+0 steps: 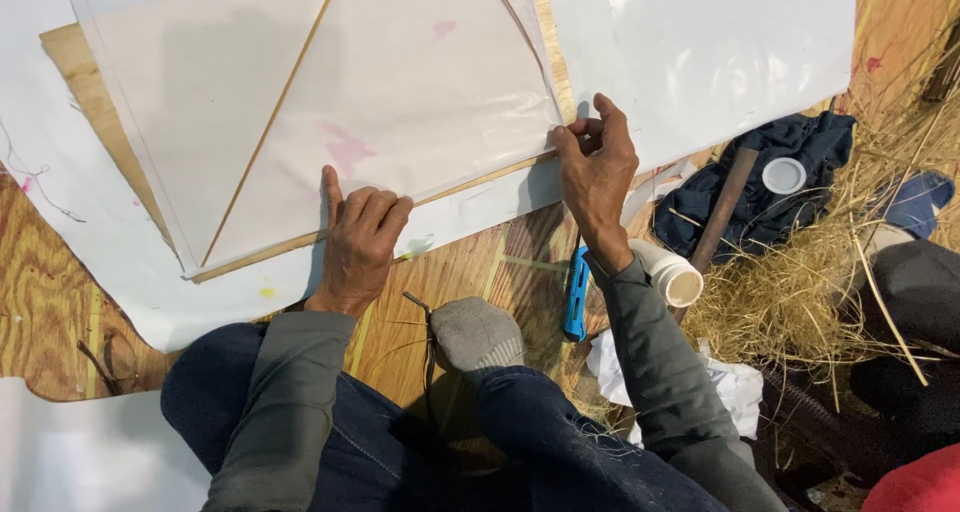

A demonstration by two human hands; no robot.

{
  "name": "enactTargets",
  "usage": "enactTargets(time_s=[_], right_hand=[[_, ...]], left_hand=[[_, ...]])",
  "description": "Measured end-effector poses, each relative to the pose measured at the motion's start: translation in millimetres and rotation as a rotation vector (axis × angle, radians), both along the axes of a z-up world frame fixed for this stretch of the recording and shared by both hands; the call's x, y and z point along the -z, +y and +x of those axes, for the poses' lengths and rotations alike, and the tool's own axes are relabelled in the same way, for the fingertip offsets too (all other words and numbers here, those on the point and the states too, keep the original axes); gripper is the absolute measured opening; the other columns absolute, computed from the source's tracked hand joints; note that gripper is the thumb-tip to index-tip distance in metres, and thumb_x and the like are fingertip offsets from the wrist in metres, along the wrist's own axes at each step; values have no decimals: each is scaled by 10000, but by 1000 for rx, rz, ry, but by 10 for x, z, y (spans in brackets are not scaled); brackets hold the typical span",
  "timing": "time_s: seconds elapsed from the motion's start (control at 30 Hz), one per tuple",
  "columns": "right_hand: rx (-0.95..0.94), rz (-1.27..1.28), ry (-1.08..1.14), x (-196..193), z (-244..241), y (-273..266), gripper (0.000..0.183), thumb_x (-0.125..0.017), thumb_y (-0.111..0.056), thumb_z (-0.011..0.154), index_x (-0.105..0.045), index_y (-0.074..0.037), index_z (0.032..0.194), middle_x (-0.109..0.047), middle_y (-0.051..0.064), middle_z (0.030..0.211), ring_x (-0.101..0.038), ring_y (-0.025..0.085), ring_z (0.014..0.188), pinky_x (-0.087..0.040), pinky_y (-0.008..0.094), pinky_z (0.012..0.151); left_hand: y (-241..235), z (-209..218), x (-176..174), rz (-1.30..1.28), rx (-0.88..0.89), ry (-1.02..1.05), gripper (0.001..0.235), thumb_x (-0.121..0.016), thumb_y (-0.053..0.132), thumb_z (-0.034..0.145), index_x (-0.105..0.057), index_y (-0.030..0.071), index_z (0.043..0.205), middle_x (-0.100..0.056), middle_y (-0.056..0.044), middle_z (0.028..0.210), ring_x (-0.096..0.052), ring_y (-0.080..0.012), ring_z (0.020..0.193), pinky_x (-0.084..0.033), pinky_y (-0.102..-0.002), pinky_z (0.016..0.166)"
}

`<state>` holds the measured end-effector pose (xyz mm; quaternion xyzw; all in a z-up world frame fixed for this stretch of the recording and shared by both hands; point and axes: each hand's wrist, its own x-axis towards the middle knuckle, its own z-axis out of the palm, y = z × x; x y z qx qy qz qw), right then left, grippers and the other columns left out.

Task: A person is assembling a kite by smoothing and aligning a plastic sheet over a wooden frame on the floor.

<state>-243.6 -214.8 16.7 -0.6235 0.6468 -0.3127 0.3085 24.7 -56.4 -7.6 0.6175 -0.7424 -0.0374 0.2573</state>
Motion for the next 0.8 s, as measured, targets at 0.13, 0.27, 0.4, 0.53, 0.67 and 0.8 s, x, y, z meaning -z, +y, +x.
enactTargets(time_s=[0.13,0.27,0.4,0.53,0.67,0.8], right_hand=[[34,37,5,-7,-16,-21,572,-794,-91,901,-563,50,1405,-732,129,915,-701,212,796,-578,335,689],[52,51,-30,-27,-17,-16,572,-772,-41,893,-545,86,1402,-725,135,907,-702,210,821,-591,334,720],[48,11,-29,-32,-48,-4,550,-779,-37,907,-554,97,1390,-720,143,903,-703,212,825,-584,343,709],[72,3,-38,3,-66,5,538,-779,-30,908,-562,89,1386,-723,134,905,-710,204,821,-591,335,717],[47,-54,-47,61,-87,38,521,-780,-10,922,-562,91,1385,-718,146,913,-691,208,813,-570,335,704],[56,-73,-58,79,-74,61,507,-778,-9,926,-566,76,1379,-720,141,921,-678,196,805,-564,323,694]], left_hand=[[8,-10,-47,2,-8,5,175,-772,38,961,-694,53,1117,-570,-69,963,-585,-268,1024,-255,-745,1226],[-1,-21,-3,-7,9,13,179,-767,37,960,-695,52,1123,-564,-65,962,-583,-270,1025,-256,-749,1223],[-26,-69,-7,-18,16,16,172,-759,35,964,-694,47,1122,-569,-69,967,-586,-273,1036,-249,-743,1225],[-42,-88,5,-9,25,28,183,-766,30,959,-701,47,1130,-578,-75,969,-591,-272,1043,-235,-750,1229],[-59,-86,-21,-25,16,19,164,-762,36,966,-700,43,1118,-567,-69,960,-586,-271,1028,-257,-742,1222],[-80,-85,-47,-34,7,8,153,-759,40,973,-701,47,1113,-567,-65,962,-586,-271,1027,-256,-748,1220]])
